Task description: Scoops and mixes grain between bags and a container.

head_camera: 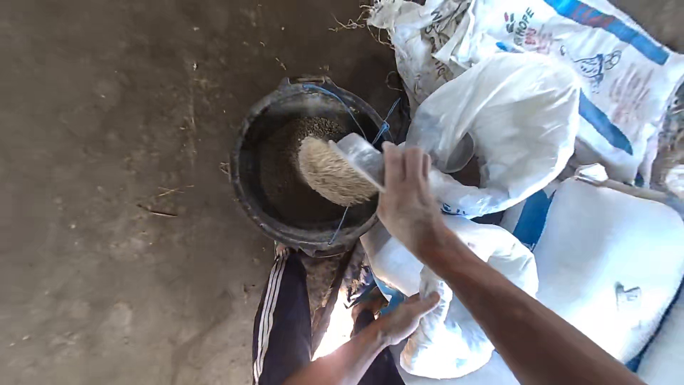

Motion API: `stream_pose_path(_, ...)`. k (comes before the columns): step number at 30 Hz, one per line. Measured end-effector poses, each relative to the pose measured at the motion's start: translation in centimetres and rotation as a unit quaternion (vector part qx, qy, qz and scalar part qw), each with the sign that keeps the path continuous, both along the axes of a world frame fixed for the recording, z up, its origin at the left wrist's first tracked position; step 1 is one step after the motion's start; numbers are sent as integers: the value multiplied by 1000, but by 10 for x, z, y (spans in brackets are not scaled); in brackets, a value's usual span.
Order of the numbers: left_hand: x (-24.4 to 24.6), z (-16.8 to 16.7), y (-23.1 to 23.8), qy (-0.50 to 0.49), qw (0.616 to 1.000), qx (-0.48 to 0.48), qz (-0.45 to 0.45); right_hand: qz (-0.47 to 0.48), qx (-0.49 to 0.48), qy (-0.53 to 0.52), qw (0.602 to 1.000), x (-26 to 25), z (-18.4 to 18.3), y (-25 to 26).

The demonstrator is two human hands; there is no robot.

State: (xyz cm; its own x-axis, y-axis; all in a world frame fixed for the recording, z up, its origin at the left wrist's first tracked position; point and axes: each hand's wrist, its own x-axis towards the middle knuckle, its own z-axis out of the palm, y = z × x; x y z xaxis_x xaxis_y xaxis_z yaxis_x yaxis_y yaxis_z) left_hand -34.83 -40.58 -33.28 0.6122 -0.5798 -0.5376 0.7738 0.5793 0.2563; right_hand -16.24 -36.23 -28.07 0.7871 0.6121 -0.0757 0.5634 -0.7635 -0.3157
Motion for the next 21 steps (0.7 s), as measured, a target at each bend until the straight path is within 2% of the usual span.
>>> stream_pose_path(2, -2, -4, 0, 4, 1000, 8, 12, 62, 71, -103, 990, -9, -24, -4)
stream_pose_path(4, -4, -8, 1, 8, 999, 32, 14, 96, 151, -161, 971, -10, -27, -23)
stream_pose_path(5, -5, -7, 2, 14, 999, 49, 15, 93, 176, -156, 968, -9, -17, -40)
stream_pose_path(7, -4, -3, 1, 35, 996, 85, 22, 41, 179, -96, 978, -12, 28, -90)
stream_pose_path(8, -4, -5, -2, 47, 994, 91, 25, -2, 150, -66, 986, -16, 59, -121)
stream_pose_path(11, -9, -13, -9, 46, 992, 115, 26, -148, -46, 0, 988, -49, 145, -217)
stream_pose_path(13, -11, -14, -9, 32, 987, 158, 22, -195, -134, 97, 967, -79, 150, -257)
stream_pose_path(15, -12, -9, -11, 20, 976, 214, 17, -256, -156, 234, 925, -100, 94, -275)
stream_pose_path(17, -16, 0, -11, 11, 969, 246, 17, -306, -160, 329, 879, -112, -3, -290)
stream_pose_path(18, -18, 2, -11, 1, 968, 248, 31, -322, -159, 337, 871, -114, -55, -299)
stream_pose_path(19, -22, 3, -11, -13, 967, 247, 52, -329, -147, 298, 884, -116, -104, -309)
stream_pose_path(21, -26, 2, -7, -65, 966, 237, 78, -363, -128, 228, 894, -105, -170, -315)
